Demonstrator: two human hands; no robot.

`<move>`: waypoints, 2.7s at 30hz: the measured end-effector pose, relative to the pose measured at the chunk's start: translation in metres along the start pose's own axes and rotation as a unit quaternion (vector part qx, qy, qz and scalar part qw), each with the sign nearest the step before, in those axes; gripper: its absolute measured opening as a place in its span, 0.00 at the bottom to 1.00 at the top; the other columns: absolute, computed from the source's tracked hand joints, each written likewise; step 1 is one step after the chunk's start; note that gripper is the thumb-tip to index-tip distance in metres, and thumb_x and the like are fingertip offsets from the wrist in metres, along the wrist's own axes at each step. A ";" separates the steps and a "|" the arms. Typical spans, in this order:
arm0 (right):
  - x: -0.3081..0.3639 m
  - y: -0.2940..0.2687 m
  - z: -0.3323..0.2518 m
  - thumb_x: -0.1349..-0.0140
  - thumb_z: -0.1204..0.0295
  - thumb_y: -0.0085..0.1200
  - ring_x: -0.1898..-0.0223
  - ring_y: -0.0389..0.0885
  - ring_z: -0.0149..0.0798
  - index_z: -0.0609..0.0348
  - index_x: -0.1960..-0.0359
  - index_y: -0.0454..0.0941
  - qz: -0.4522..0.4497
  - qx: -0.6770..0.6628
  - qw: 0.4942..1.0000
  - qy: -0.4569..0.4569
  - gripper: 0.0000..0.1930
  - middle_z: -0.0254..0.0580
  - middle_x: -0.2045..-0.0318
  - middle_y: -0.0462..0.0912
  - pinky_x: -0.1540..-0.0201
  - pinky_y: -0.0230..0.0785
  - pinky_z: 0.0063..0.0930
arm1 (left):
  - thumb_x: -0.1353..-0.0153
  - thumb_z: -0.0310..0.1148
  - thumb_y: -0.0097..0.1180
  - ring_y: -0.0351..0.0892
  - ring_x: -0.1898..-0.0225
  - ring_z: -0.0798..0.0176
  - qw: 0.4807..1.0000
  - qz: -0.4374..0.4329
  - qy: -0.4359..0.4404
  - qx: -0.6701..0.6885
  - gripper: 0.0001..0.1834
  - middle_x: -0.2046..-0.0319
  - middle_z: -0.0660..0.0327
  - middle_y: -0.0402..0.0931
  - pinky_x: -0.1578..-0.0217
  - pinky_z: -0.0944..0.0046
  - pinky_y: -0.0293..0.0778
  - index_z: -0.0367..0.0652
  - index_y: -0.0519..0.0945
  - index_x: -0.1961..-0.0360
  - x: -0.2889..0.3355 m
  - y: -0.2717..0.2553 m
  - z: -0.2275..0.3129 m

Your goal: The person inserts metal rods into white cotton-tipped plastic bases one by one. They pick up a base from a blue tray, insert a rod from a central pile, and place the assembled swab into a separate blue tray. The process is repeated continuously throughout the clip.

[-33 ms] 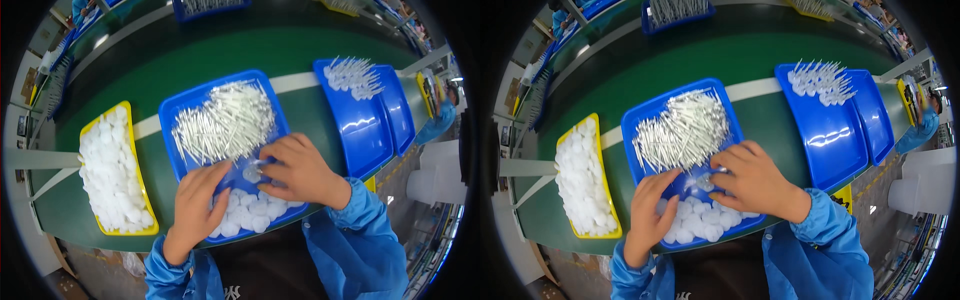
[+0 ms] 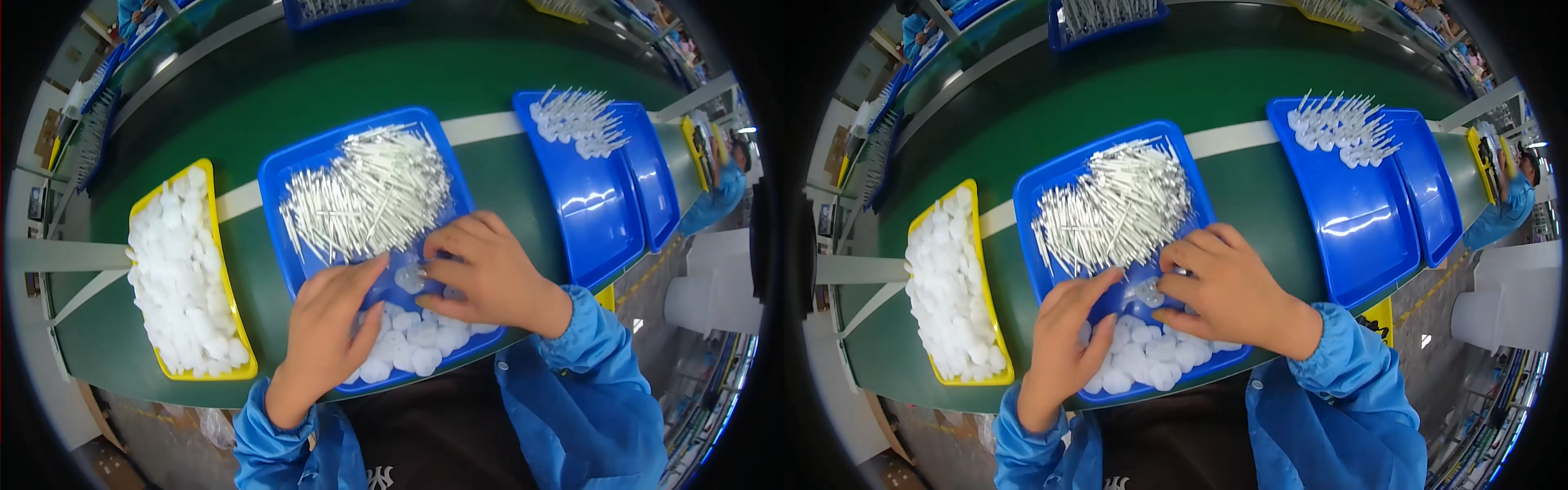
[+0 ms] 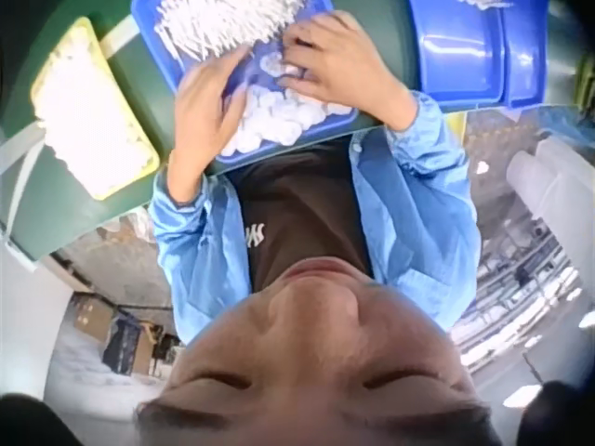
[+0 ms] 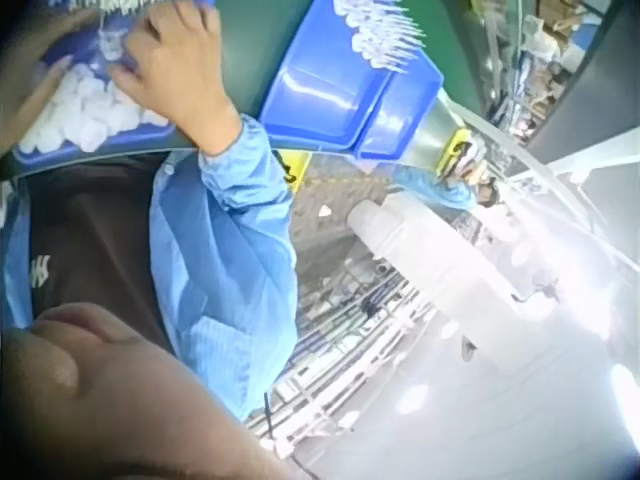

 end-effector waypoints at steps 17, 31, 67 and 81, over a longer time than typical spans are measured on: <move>-0.001 0.004 0.011 0.38 0.67 0.70 0.45 0.83 0.40 0.43 0.55 0.90 -0.030 -0.055 0.993 -0.101 0.10 0.28 0.52 0.86 0.33 0.68 0.43 | 0.37 0.21 0.70 0.89 0.61 0.56 0.998 -0.033 -0.045 0.002 0.19 0.60 0.58 0.89 0.58 0.56 0.84 0.43 0.90 0.44 -0.030 0.002 0.004; 0.100 -0.098 0.142 0.35 0.69 0.69 0.66 0.92 0.44 0.55 0.57 0.89 0.284 0.118 0.871 0.384 0.08 0.41 0.59 0.94 0.60 0.85 0.39 | 0.35 0.17 0.66 0.90 0.66 0.55 0.998 0.029 0.049 0.021 0.12 0.67 0.55 0.91 0.61 0.59 0.82 0.36 0.93 0.53 -0.010 0.002 -0.009; -0.121 0.008 0.066 0.44 0.74 0.66 0.56 0.89 0.47 0.53 0.67 0.90 0.082 0.193 0.978 0.023 0.03 0.42 0.65 0.89 0.48 0.75 0.45 | 0.35 0.40 0.76 0.85 0.45 0.52 0.985 -0.167 0.032 -0.008 0.17 0.50 0.60 0.87 0.40 0.53 0.76 0.47 0.94 0.48 -0.005 -0.021 -0.003; -0.072 0.004 0.063 0.38 0.71 0.69 0.56 0.86 0.46 0.50 0.56 0.90 0.236 0.051 0.968 0.061 0.09 0.36 0.64 0.87 0.41 0.72 0.46 | 0.39 0.45 0.79 0.84 0.54 0.52 0.982 -0.156 0.009 -0.105 0.21 0.59 0.64 0.88 0.50 0.53 0.75 0.51 0.94 0.46 0.003 -0.037 -0.011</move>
Point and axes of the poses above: each hand's wrist, its own x-axis away from the middle knuckle, its own y-axis out of the palm, z = x × y, the point moved 1 cm from there along -x, towards the middle knuckle
